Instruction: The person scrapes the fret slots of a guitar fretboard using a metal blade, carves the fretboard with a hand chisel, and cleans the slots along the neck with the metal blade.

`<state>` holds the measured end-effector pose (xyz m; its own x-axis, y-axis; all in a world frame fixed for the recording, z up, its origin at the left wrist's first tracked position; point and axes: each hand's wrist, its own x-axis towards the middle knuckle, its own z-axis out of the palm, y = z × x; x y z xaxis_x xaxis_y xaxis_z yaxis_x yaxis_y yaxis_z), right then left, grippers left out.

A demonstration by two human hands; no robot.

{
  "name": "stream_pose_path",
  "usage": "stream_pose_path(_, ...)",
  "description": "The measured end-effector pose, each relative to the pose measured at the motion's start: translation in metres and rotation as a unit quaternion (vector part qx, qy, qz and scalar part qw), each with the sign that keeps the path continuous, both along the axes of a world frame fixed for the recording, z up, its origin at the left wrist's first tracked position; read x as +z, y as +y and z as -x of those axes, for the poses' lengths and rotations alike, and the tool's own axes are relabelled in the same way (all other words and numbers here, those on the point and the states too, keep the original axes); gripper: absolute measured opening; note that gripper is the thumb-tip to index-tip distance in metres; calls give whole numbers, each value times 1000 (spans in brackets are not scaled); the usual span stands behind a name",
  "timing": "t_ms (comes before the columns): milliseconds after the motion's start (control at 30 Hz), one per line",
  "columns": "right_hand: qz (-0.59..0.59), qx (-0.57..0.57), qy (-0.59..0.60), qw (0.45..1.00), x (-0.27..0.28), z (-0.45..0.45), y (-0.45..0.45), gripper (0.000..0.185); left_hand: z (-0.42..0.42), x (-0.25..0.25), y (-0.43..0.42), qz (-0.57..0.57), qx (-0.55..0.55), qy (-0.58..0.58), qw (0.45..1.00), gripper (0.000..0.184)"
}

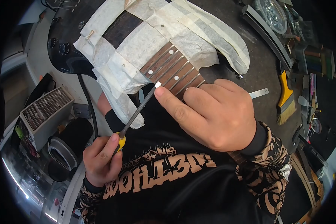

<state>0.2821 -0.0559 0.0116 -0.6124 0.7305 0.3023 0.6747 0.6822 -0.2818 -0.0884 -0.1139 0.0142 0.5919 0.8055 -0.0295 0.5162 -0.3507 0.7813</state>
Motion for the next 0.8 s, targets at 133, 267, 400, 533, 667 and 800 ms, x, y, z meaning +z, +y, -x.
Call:
stream_pose_path(133, -7, -4, 10, 1000, -3, 1, 0, 61, -2, 2, 2, 1, -1, 3, 1000, 68)
stream_pose_path(267, -10, -8, 14, 1000, -4, 0, 0, 63, -6, 6, 3, 5, 6, 5, 1000, 69)
stream_pose_path(400, -7, -12, 16, 1000, -5, 0, 1, 64, -13, 7, 4, -4, 26, 4, 1000, 72)
stream_pose_path(533, -3, -13, 20, 1000, -3, 1, 1, 65, -13, 7, 4, -5, 29, 3, 1000, 72)
stream_pose_path(667, -6, -15, 25, 1000, -5, 0, 0, 66, -10, 14, 8, 10, -4, 12, 1000, 68)
stream_pose_path(800, 7, -19, 24, 999, -2, 0, 0, 66, -12, 16, 10, 21, -5, 16, 1000, 69)
